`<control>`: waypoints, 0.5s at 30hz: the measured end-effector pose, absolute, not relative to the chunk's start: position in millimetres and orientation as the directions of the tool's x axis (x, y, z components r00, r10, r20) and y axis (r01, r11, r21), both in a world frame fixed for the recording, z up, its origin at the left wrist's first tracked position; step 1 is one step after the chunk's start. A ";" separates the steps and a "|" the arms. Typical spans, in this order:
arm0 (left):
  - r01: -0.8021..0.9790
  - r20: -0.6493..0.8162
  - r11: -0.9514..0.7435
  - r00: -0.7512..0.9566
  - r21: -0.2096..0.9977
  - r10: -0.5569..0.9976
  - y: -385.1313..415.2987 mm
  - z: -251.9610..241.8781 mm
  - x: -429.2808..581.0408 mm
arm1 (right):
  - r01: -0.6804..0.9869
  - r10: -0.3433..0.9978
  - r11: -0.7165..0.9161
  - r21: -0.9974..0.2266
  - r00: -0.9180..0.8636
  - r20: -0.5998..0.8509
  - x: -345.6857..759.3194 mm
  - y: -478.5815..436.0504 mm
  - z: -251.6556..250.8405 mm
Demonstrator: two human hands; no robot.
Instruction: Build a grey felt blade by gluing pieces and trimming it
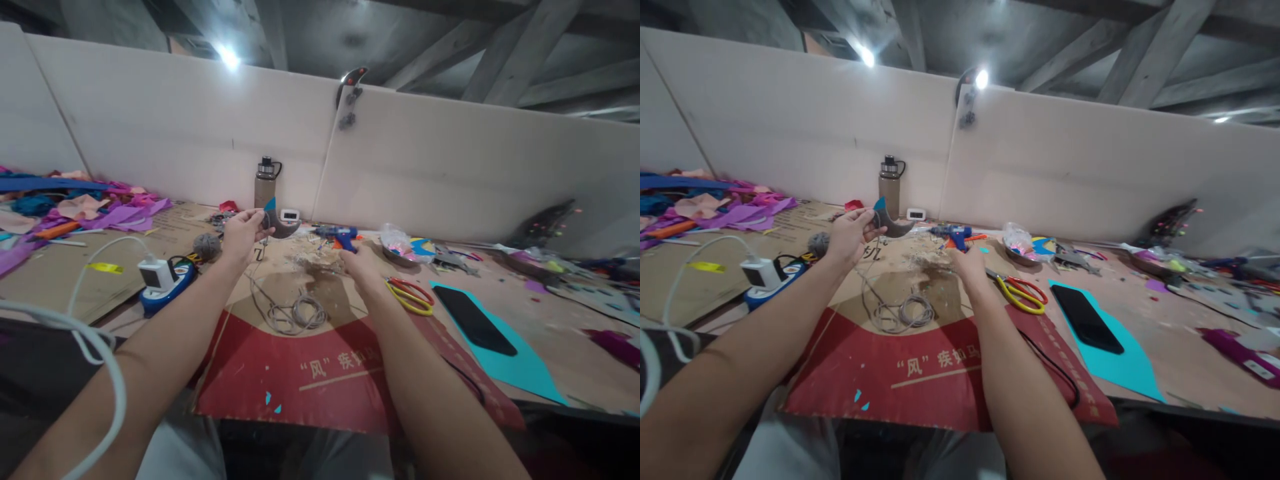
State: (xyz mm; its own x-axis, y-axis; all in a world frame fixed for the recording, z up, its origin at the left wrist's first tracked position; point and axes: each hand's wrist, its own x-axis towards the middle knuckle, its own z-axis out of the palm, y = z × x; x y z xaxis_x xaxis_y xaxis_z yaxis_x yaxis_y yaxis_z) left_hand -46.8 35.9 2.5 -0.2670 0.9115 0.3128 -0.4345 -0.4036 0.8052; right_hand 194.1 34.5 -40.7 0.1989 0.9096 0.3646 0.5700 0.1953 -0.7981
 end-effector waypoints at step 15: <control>-0.390 0.262 -0.328 -0.214 0.860 0.941 31.7 -1.0 -36.3 | -0.323 0.920 0.329 -0.888 -0.104 0.378 147.8 -17.0 -6.0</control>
